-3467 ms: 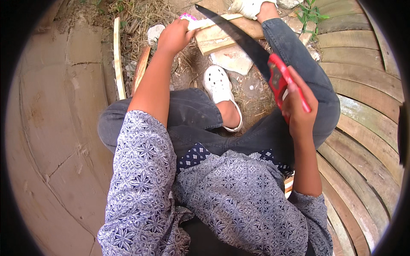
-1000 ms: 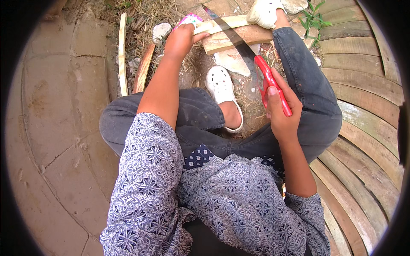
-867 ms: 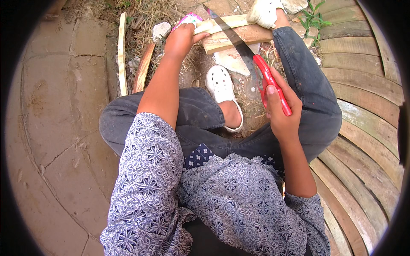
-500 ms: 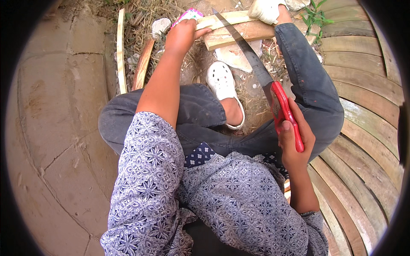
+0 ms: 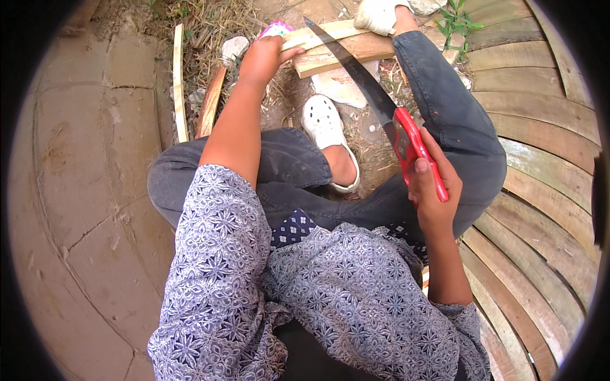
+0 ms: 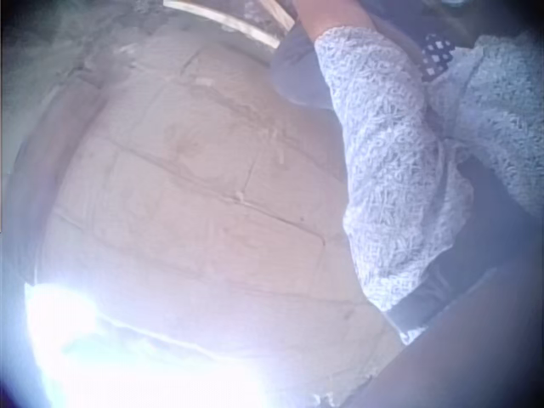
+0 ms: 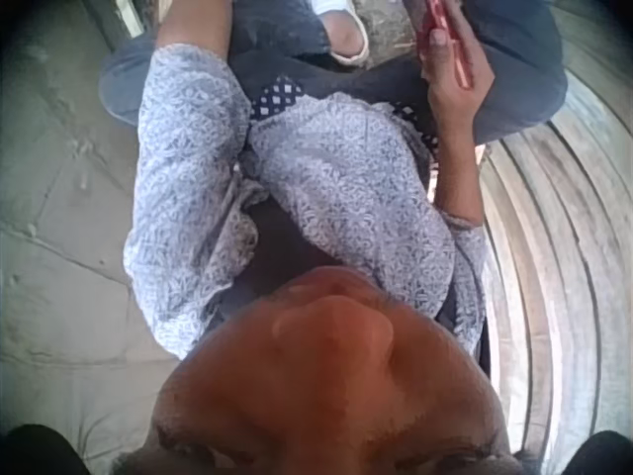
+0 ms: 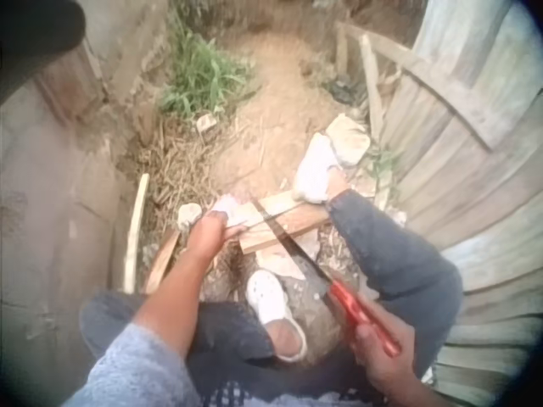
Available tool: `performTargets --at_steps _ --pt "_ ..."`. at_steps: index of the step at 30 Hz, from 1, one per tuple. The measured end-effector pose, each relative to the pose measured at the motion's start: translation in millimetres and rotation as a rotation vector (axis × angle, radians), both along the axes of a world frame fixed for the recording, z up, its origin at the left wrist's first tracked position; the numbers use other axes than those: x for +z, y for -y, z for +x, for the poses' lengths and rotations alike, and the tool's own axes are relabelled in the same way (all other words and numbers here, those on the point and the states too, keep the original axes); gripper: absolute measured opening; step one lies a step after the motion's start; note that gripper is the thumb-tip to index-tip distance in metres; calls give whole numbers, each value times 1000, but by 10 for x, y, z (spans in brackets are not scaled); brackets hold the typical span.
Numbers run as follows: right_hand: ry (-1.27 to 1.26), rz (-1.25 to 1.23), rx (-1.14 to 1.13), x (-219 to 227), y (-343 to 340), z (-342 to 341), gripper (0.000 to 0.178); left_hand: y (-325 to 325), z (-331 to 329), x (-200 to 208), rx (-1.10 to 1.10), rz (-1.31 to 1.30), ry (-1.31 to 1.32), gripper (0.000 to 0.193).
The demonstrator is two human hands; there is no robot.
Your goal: The person sits on the ground and uses a red hand saw to cut a small piece of wood. They hold the wood steady with their left hand and saw with their right hand, producing wood shavings.
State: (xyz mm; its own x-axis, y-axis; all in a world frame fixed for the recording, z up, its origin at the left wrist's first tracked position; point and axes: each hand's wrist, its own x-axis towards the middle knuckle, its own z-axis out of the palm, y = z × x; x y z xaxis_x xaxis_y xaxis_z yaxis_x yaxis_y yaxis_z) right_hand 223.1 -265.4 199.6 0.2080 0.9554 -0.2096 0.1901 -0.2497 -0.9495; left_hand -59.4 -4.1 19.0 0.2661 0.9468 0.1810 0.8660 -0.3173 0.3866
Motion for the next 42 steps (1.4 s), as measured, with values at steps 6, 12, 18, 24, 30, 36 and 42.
performTargets --at_steps 6,12,18,24,30,36,42 --pt "-41 77 18 -53 -87 -67 44 -18 120 164 136 -161 -65 65" --pt "-10 99 73 -55 -143 -36 43 -32 46 61 174 -164 -84 64" --pt "-2 113 68 -136 -175 -44 43 -80 41 24 170 -208 -32 65" --pt "-20 91 63 -215 -298 -62 43 -216 -61 -54 173 -141 57 70" --pt "-54 46 28 -321 -428 -30 46 -342 -27 88 288 -141 4 60" --pt "-180 135 2 -398 -570 115 51 -487 -93 149 332 -177 65 60" --pt "-180 77 15 -517 -564 150 50 -548 -119 127 336 -251 -20 56"
